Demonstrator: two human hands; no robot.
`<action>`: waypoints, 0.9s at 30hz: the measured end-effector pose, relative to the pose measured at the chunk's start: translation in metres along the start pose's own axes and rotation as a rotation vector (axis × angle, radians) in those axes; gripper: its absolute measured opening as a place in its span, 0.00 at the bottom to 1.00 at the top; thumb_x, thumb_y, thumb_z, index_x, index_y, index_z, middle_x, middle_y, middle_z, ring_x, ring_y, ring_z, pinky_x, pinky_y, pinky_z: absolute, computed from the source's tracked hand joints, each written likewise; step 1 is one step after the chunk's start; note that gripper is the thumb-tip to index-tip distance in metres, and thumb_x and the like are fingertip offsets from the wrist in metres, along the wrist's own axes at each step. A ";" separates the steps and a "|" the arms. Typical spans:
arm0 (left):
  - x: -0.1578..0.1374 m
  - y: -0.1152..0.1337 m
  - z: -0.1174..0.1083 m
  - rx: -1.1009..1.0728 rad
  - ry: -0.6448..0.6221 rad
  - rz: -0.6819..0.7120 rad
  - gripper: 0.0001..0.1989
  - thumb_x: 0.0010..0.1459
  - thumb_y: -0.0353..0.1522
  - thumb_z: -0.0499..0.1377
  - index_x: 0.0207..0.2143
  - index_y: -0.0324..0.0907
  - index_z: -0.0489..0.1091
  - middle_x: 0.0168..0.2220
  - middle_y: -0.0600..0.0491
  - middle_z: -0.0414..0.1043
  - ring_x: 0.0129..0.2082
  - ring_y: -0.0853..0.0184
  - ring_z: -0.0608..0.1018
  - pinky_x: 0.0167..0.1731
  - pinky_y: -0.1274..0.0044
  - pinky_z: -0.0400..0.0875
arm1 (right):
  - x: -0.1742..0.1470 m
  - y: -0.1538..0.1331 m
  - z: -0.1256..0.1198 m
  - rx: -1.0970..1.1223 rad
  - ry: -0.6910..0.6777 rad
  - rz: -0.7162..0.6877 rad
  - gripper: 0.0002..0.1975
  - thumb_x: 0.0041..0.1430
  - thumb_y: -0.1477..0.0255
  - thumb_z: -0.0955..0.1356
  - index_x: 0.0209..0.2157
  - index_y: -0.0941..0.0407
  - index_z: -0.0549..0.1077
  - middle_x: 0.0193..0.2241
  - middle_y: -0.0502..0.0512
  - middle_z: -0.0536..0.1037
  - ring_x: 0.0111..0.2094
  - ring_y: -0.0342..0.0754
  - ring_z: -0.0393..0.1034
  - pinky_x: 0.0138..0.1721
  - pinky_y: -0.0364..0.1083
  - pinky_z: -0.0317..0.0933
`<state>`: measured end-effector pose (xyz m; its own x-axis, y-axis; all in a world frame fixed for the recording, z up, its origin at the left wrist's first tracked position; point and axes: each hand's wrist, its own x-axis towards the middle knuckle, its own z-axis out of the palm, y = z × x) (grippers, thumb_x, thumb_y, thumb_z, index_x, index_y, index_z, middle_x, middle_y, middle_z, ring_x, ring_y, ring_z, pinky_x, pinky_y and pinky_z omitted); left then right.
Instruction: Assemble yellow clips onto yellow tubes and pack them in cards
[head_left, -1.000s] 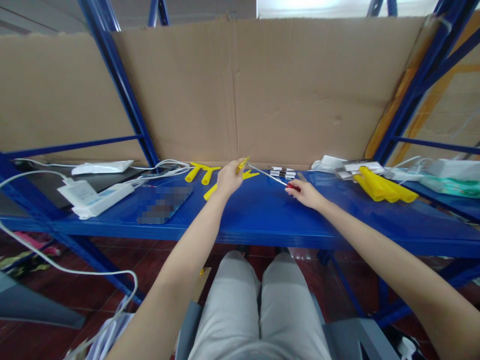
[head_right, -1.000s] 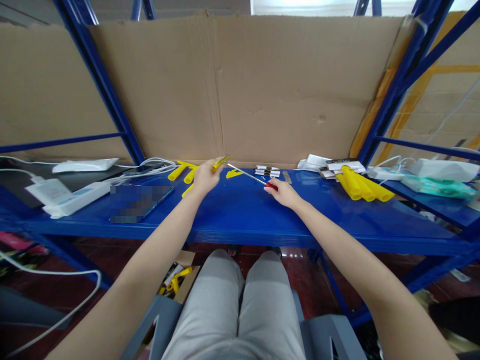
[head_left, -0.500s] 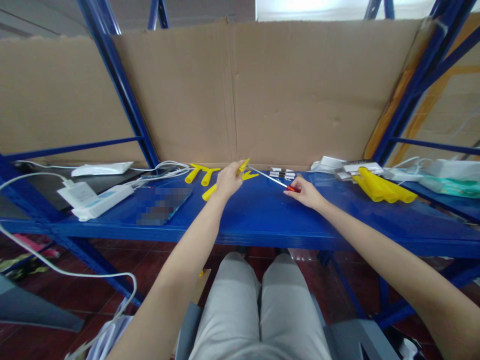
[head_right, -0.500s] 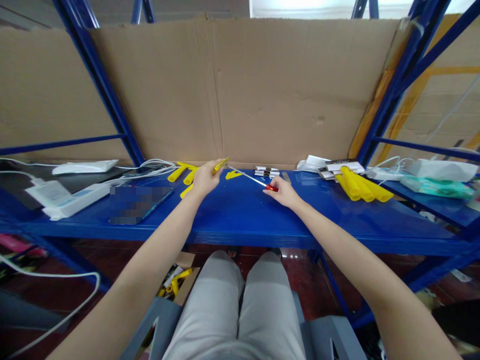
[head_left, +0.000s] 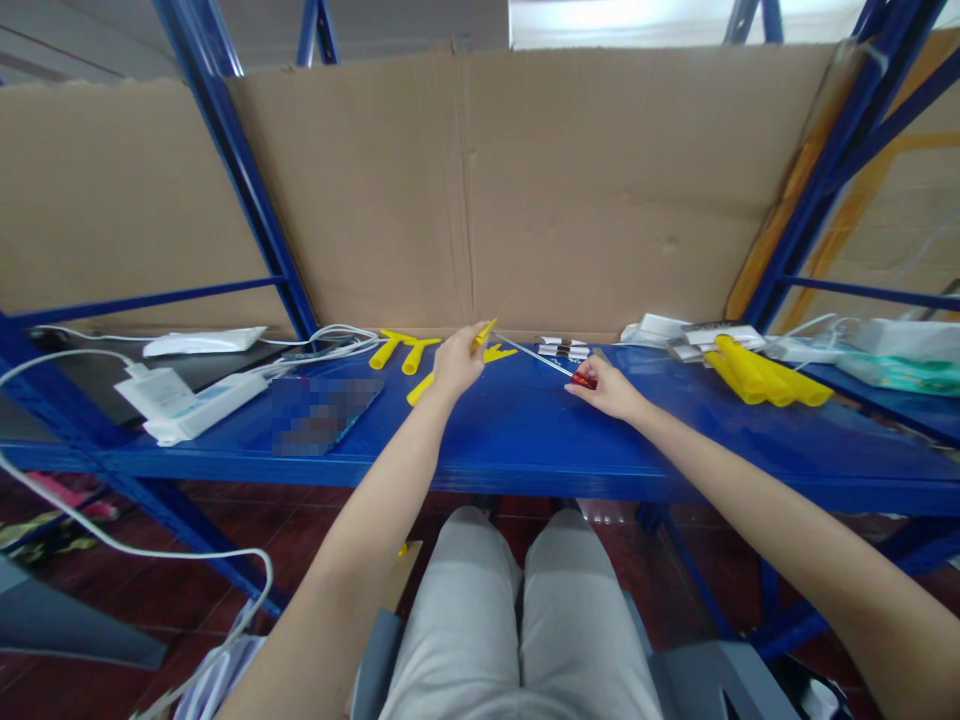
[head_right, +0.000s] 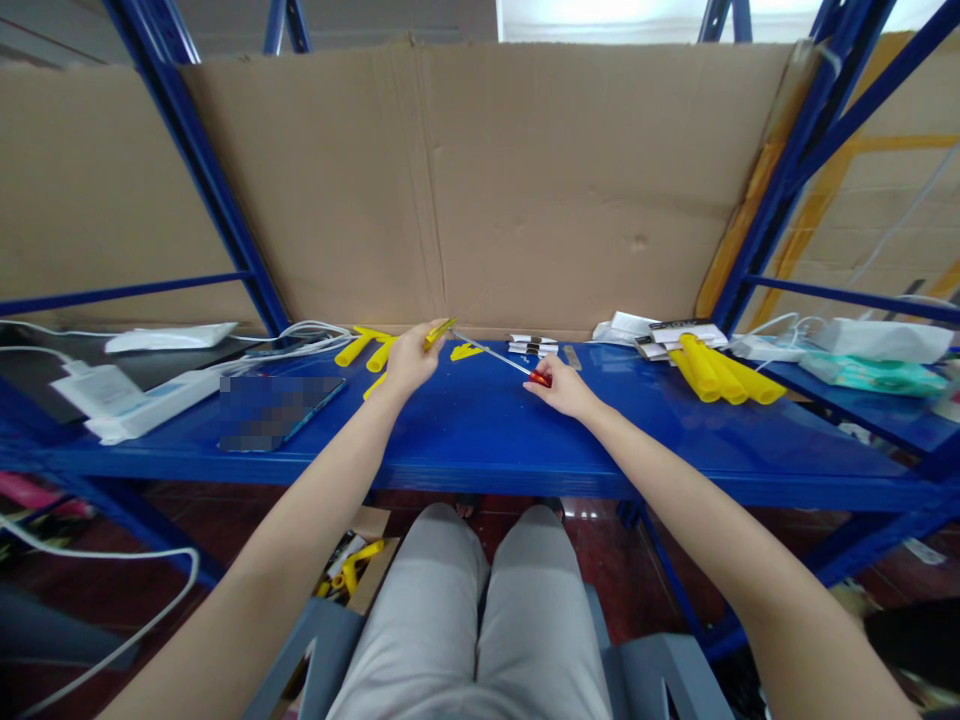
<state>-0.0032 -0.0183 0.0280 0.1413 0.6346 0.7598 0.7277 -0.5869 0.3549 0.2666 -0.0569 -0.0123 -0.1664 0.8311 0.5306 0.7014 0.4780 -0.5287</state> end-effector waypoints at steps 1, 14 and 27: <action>0.000 0.000 0.000 0.003 -0.003 -0.001 0.17 0.60 0.28 0.56 0.51 0.43 0.72 0.49 0.48 0.76 0.50 0.61 0.77 0.51 0.71 0.70 | 0.000 0.001 0.000 0.005 0.006 0.003 0.15 0.50 0.59 0.69 0.28 0.53 0.61 0.24 0.51 0.73 0.26 0.47 0.67 0.30 0.47 0.62; 0.001 0.001 -0.006 0.051 -0.068 -0.004 0.19 0.59 0.26 0.56 0.52 0.42 0.72 0.51 0.48 0.75 0.51 0.61 0.76 0.52 0.72 0.68 | -0.002 -0.005 -0.004 -0.124 -0.110 0.001 0.09 0.60 0.65 0.62 0.30 0.54 0.68 0.25 0.52 0.76 0.27 0.47 0.70 0.31 0.44 0.61; -0.001 0.006 -0.009 0.134 -0.113 -0.031 0.19 0.60 0.27 0.55 0.54 0.42 0.71 0.52 0.48 0.74 0.52 0.61 0.76 0.51 0.74 0.67 | 0.000 0.000 0.000 -0.190 -0.080 0.000 0.10 0.58 0.65 0.66 0.38 0.56 0.67 0.33 0.58 0.78 0.32 0.49 0.72 0.34 0.46 0.63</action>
<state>-0.0048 -0.0274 0.0344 0.1868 0.7081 0.6810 0.8150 -0.4987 0.2951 0.2667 -0.0569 -0.0125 -0.2156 0.8545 0.4726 0.8181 0.4223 -0.3904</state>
